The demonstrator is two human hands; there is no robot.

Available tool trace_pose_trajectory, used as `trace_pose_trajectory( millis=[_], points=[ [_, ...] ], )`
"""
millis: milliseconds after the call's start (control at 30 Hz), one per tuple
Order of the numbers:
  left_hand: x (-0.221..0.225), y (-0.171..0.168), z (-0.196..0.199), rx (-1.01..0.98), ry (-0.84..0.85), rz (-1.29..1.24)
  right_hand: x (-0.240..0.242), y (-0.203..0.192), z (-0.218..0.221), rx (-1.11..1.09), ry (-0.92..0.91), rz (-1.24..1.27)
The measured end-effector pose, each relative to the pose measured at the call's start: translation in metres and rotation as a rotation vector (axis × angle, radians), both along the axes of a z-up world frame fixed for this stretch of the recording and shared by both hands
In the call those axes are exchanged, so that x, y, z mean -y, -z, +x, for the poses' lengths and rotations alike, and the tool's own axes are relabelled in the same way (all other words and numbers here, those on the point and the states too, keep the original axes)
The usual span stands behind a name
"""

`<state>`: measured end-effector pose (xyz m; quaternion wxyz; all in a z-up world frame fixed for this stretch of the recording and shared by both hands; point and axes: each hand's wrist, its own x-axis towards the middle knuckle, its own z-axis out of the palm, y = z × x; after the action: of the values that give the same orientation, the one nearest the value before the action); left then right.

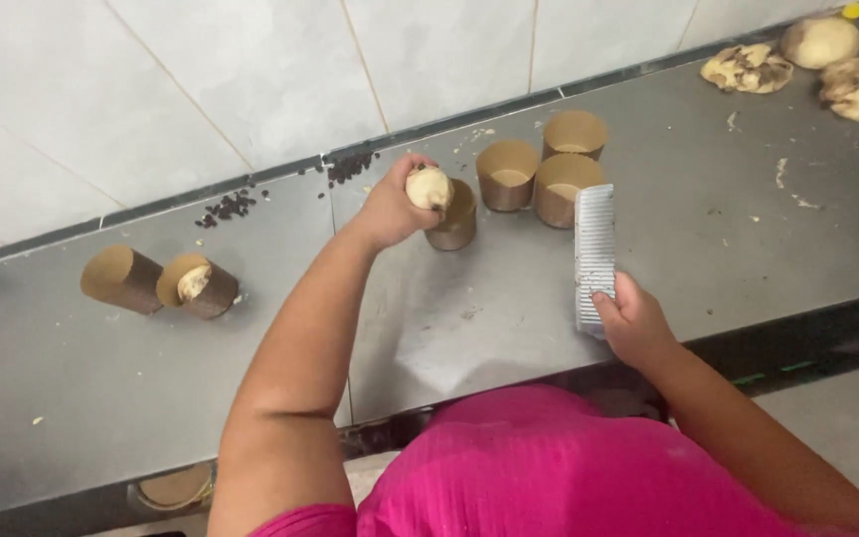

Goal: Shaping pieces of dough into balls and placing them into paper baking molds on a stainless steel table.

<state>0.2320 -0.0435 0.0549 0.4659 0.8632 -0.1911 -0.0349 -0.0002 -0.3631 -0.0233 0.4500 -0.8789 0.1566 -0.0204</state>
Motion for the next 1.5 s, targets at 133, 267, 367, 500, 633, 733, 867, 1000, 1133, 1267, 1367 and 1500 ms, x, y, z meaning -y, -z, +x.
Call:
trace_pose_trajectory(
  millis=[133,267,367,500,633,733,867,1000,1133,1267,1367,1500],
  points=[
    [0.018,-0.033,0.012,0.062,0.123,0.3,-0.002,-0.014,-0.008,0.013,0.037,0.098],
    [0.036,-0.022,0.021,0.155,0.178,0.689,0.002,-0.011,-0.008,0.064,0.025,0.172],
    [0.053,0.005,0.032,0.167,0.233,0.885,0.004,-0.008,-0.01,0.074,0.028,0.182],
    [0.062,0.03,0.047,0.088,0.392,1.101,0.004,-0.006,-0.01,0.076,0.015,0.201],
    [0.059,-0.062,-0.002,0.019,0.478,1.193,0.005,-0.011,-0.011,0.067,-0.009,0.195],
    [0.056,-0.078,-0.015,-0.094,0.373,0.977,0.004,-0.011,-0.009,0.058,-0.015,0.165],
    [0.049,-0.035,0.007,0.312,0.243,1.082,0.003,-0.014,-0.01,0.059,-0.019,0.18],
    [0.041,-0.001,0.026,0.467,0.235,0.93,0.006,-0.003,-0.008,0.074,-0.032,0.157],
    [0.036,0.0,0.022,0.318,0.316,1.035,0.005,-0.01,-0.006,0.097,-0.093,0.097],
    [0.01,-0.023,-0.008,0.458,0.106,0.608,0.008,-0.003,-0.015,0.078,-0.066,0.109],
    [-0.006,0.002,-0.016,0.458,0.169,0.754,0.009,-0.004,-0.012,0.116,-0.055,0.111],
    [-0.025,0.04,-0.001,0.587,0.214,0.819,0.011,0.008,-0.007,0.018,0.061,-0.013]
  ],
)
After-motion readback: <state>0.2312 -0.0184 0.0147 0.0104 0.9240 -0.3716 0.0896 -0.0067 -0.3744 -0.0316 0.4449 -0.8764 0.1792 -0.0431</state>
